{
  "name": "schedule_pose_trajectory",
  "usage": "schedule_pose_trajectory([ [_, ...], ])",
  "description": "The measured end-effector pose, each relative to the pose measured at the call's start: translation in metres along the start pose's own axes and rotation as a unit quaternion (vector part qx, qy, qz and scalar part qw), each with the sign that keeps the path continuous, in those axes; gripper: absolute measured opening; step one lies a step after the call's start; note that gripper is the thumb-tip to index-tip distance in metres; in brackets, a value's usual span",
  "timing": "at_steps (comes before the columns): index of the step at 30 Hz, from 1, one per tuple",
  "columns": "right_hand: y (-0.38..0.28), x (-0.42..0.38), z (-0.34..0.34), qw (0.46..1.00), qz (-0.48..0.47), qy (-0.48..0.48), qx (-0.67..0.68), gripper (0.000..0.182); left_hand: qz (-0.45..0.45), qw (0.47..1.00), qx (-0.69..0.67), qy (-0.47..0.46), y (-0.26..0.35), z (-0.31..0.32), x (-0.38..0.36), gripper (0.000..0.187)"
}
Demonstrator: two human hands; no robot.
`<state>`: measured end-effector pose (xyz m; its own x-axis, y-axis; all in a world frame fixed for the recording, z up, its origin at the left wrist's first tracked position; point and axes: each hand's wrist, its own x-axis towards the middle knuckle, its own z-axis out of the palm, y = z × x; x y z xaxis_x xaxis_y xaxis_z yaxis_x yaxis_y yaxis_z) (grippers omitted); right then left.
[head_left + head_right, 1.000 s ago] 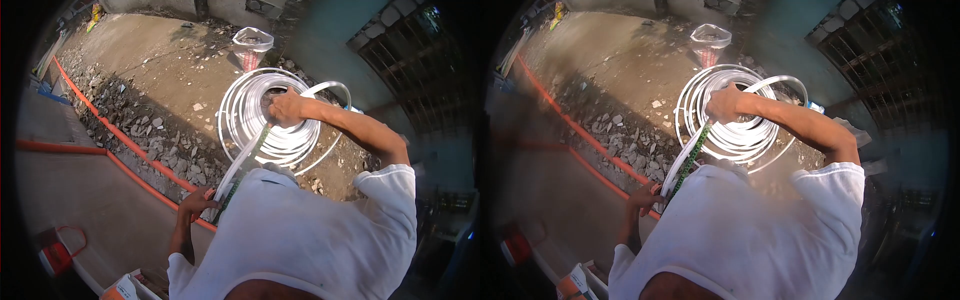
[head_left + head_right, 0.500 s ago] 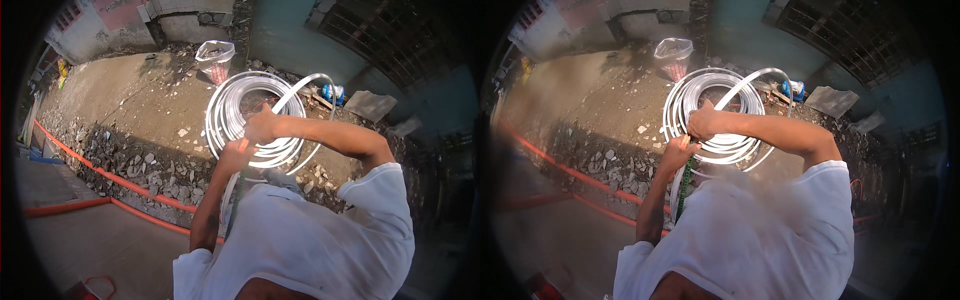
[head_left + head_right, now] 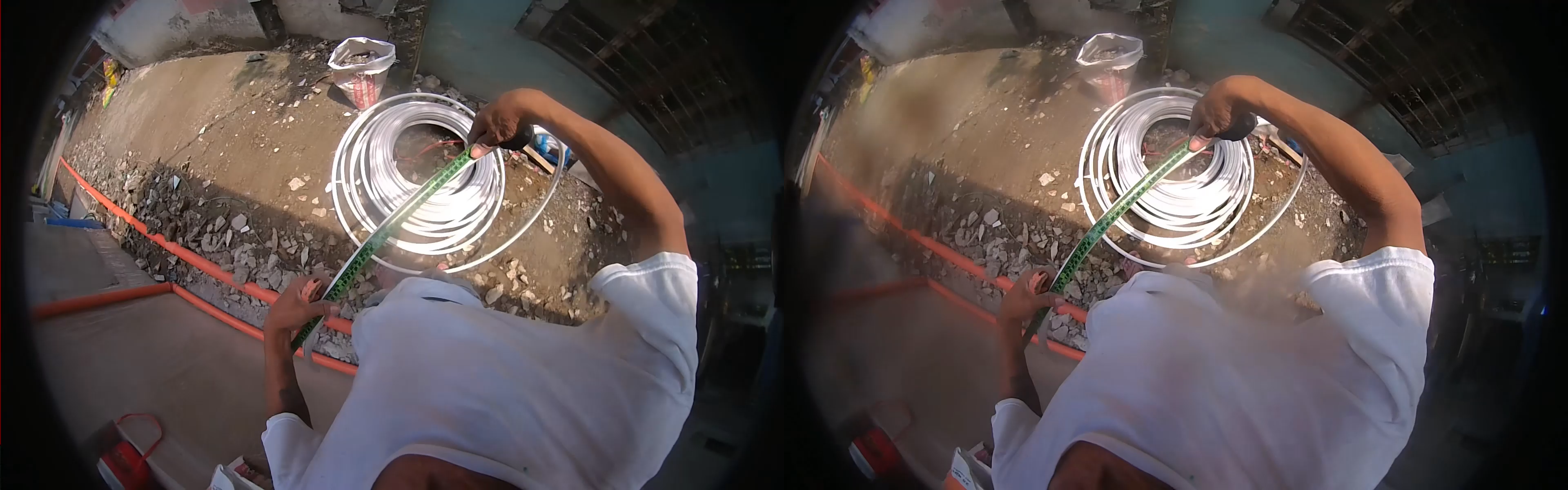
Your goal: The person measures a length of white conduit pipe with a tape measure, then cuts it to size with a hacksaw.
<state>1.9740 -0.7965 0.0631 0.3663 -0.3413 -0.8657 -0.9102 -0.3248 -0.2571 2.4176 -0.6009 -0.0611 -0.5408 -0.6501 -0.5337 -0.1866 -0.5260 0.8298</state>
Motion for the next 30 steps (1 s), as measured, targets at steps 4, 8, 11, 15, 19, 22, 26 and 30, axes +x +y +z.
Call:
schedule_pose_trajectory([
  [4,0.017,-0.019,0.000,0.999,0.029,-0.032,0.022,0.072,-0.001,1.000,0.002,0.014,0.002,-0.006,-0.022,0.031],
  [8,0.025,-0.018,0.008,0.998,-0.004,-0.052,0.030,0.076,-0.008,1.000,0.018,0.010,0.001,-0.011,-0.016,0.032],
  [11,0.034,-0.013,0.022,0.999,-0.040,-0.034,0.004,0.072,-0.036,0.999,0.012,0.037,0.002,-0.007,-0.010,0.032],
  [15,0.027,-0.029,0.041,0.998,-0.018,0.048,0.024,0.062,-0.061,0.998,0.006,0.029,0.018,0.001,-0.003,0.032],
  [19,-0.013,-0.063,0.044,0.995,0.049,0.068,0.053,0.058,-0.108,0.992,0.046,0.049,0.027,-0.002,0.006,0.032],
  [22,-0.011,-0.059,0.054,0.995,0.059,0.086,-0.006,0.055,-0.111,0.993,0.043,-0.016,0.005,-0.030,0.027,0.033],
  [26,-0.011,-0.055,0.064,0.994,0.100,0.046,-0.002,0.061,-0.114,0.990,0.052,-0.062,-0.005,-0.037,0.036,0.037],
  [30,-0.006,-0.054,0.054,0.990,0.082,0.092,-0.067,0.065,-0.116,0.993,0.024,-0.028,-0.001,-0.024,0.032,0.047],
])
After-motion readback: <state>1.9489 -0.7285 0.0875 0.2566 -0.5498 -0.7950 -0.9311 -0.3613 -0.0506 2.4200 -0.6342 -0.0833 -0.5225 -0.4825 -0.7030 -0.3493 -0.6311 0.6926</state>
